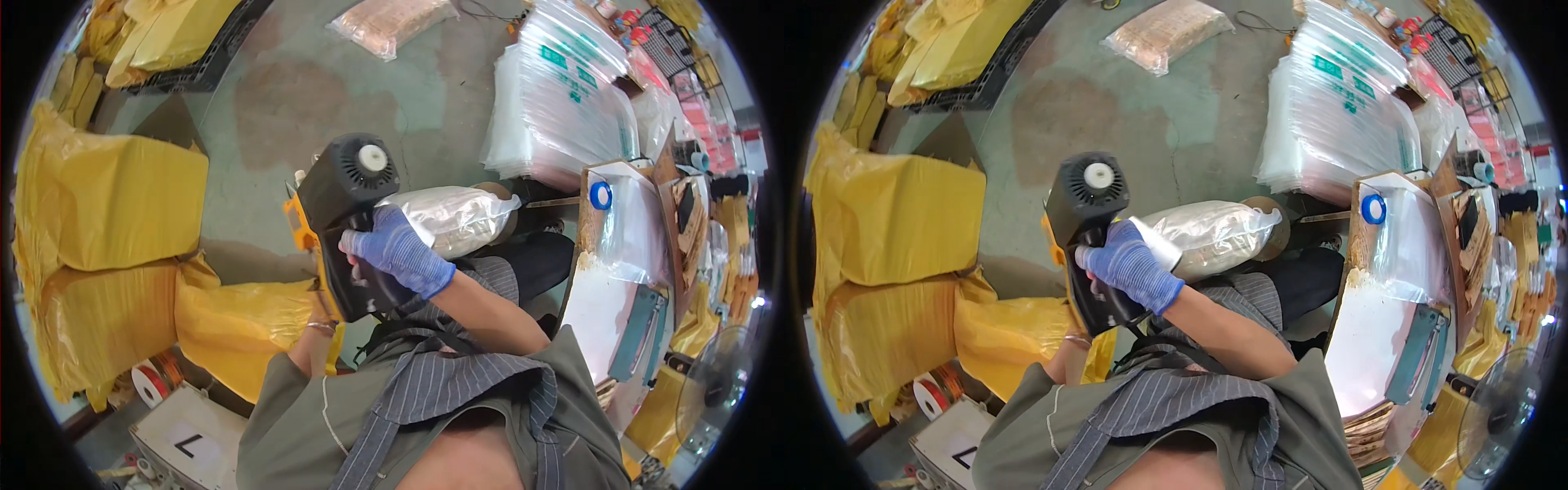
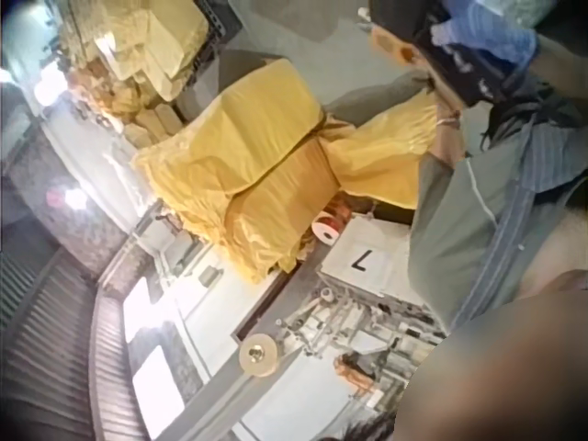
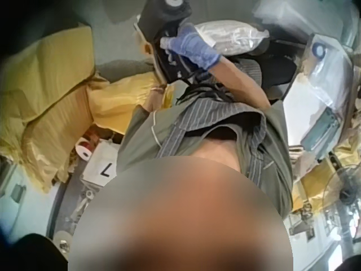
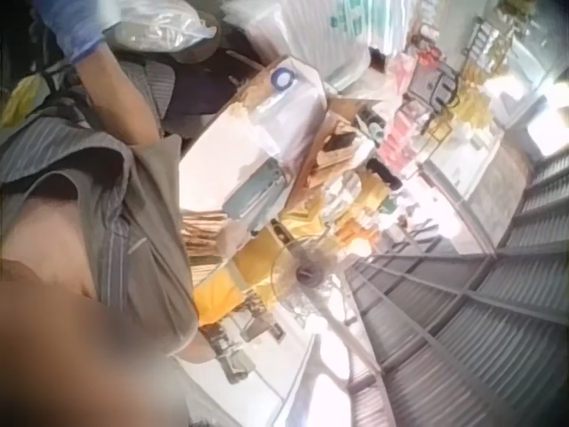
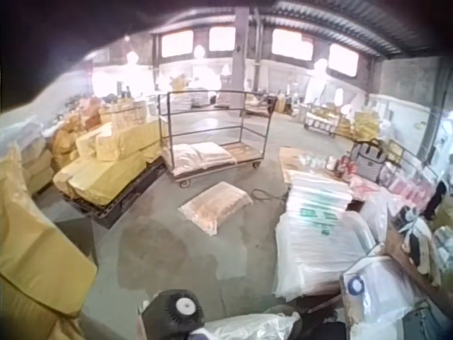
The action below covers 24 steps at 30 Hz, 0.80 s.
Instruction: Bundling wooden sticks from a conveyor belt into plastic bags and sealing them using a heat sealer.
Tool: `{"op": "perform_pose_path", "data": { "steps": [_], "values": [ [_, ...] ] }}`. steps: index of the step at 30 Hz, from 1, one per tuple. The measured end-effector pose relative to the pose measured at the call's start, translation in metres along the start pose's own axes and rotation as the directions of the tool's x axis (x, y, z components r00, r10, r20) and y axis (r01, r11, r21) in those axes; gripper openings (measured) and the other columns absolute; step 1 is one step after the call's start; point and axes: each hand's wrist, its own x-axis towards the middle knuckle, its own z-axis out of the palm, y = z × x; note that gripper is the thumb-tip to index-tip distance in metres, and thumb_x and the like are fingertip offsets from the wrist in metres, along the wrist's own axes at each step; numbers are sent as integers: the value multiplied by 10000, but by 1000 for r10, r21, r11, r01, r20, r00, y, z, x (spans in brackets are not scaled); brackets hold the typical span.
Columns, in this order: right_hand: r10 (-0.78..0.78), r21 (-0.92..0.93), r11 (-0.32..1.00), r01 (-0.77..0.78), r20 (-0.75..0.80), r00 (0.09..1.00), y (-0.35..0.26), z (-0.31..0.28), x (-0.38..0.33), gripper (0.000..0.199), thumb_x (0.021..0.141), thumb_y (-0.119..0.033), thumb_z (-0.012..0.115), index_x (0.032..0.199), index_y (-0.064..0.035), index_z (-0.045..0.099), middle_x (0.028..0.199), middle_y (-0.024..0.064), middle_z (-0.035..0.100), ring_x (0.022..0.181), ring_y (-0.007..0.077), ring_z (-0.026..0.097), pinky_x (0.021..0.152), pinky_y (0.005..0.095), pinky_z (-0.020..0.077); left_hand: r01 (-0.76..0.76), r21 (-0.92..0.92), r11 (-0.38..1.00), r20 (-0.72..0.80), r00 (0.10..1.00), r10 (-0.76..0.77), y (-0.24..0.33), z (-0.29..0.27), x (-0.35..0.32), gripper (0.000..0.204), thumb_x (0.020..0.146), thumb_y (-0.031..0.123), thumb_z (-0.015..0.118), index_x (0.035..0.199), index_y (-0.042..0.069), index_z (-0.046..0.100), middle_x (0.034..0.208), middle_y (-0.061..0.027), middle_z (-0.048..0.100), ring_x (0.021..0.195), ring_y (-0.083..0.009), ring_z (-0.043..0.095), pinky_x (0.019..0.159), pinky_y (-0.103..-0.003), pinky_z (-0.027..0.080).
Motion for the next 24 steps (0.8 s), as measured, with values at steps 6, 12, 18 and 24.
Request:
{"op": "perform_pose_path", "data": {
  "steps": [6, 12, 18, 24],
  "values": [
    [-84, 368, 911, 184, -272, 959, -24, -41, -33, 105, 772, -80, 612, 766, -2, 542, 585, 55, 530, 443, 150, 531, 409, 283, 446, -520, 240, 820, 588, 750, 303, 4, 91, -6, 365, 940, 148, 421, 1290, 48, 389, 1200, -54, 502, 1087, -156, 500, 898, -289, 453],
    [-501, -445, 820, 359, -258, 826, -59, -149, -136, 413, 724, -91, 682, 1089, 29, 530, 722, -1, 609, 633, 133, 578, 592, 270, 472, 48, 259, 965, -25, 999, -43, 21, 88, -8, 297, 857, 194, 536, 1067, -16, 544, 920, -128, 626, 781, -231, 623, 713, -324, 513],
    [-113, -469, 870, -153, -492, 863, 47, -304, -40, 260, 764, -221, 675, 829, 13, 583, 547, 69, 553, 415, 155, 540, 400, 309, 436, -106, 389, 915, -215, 955, 202, 16, 104, 2, 312, 864, 248, 549, 1042, -8, 557, 972, -92, 596, 855, -188, 583, 771, -325, 479],
    [-12, -423, 861, -282, -571, 821, 191, -383, 37, 362, 765, -336, 666, 900, -8, 596, 627, 136, 620, 501, 233, 610, 502, 350, 499, -340, 690, 639, -296, 673, 678, -29, 139, -30, 396, 903, 292, 521, 1145, -7, 426, 976, -60, 533, 907, -178, 519, 804, -314, 444]
  ]
}}
